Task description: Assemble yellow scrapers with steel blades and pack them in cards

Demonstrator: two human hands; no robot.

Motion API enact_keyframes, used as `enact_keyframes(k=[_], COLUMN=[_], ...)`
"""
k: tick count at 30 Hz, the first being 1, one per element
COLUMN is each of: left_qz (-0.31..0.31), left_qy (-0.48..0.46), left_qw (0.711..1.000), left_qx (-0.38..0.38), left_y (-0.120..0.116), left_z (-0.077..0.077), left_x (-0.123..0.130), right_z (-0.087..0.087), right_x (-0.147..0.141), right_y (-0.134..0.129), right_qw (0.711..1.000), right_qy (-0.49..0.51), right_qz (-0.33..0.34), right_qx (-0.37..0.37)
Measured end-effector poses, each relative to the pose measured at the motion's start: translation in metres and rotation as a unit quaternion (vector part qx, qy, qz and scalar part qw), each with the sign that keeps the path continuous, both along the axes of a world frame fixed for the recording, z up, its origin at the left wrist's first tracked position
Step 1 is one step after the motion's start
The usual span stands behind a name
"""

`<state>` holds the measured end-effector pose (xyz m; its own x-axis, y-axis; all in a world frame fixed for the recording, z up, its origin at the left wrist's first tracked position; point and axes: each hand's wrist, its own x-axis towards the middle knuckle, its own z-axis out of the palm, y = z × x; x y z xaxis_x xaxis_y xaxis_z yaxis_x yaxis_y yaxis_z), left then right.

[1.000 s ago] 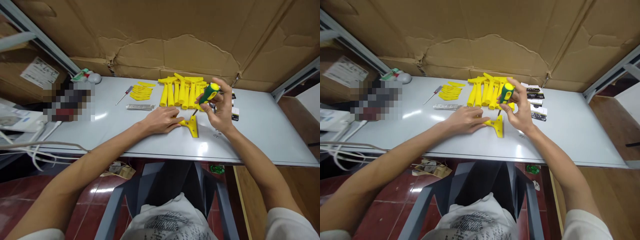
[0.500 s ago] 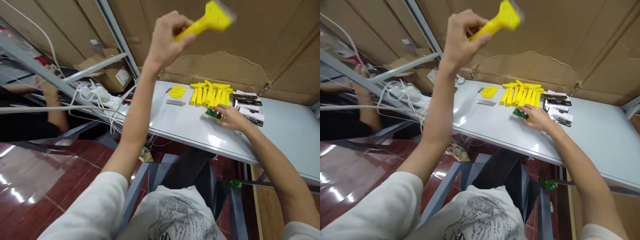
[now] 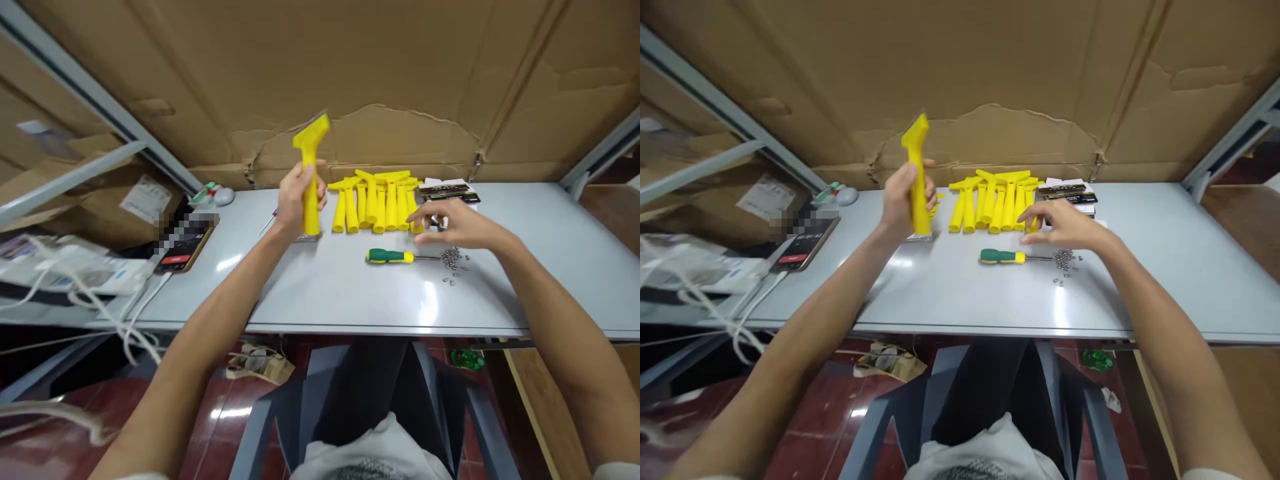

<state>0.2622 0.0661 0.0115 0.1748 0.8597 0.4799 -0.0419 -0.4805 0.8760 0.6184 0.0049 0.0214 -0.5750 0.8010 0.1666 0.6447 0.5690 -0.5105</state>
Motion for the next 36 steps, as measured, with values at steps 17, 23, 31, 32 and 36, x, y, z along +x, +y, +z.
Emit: enact_keyframes(k=[17, 23, 31, 32, 36], left_qz=[-0.081, -0.082, -0.048, -0.048, -0.063], left_qy=[-0.146, -0.177, -0.242, -0.25, -0.269], left_qw=[0.975, 0.967, 0.952, 0.95, 0.947], left_qx=[-0.145, -0.163, -0.181, -0.181, -0.166], left_y=[-0.035, -0.036, -0.042, -0.043, -0.046], left_z=[-0.019, -0.018, -0.009, -0.008, -0.008], left_x=[0.022, 0.024, 0.026, 0.027, 0.027], right_z=[0.001, 0.013, 0.001, -0.001, -0.007], right_x=[0.075, 0.092, 0.069, 0.053, -0.011], right_y=[0.033, 0.027, 0.032, 0.029, 0.004], right_qw=[0.951, 0.967, 0.903, 0.89, 0.9], right_qy=[-0.233, -0.158, 0.366, 0.395, 0.41], right_qz=[-0.196, -0.192, -0.184, -0.166, -0.118], right_qx=[-0.054, -0.066, 0.127, 0.157, 0.091])
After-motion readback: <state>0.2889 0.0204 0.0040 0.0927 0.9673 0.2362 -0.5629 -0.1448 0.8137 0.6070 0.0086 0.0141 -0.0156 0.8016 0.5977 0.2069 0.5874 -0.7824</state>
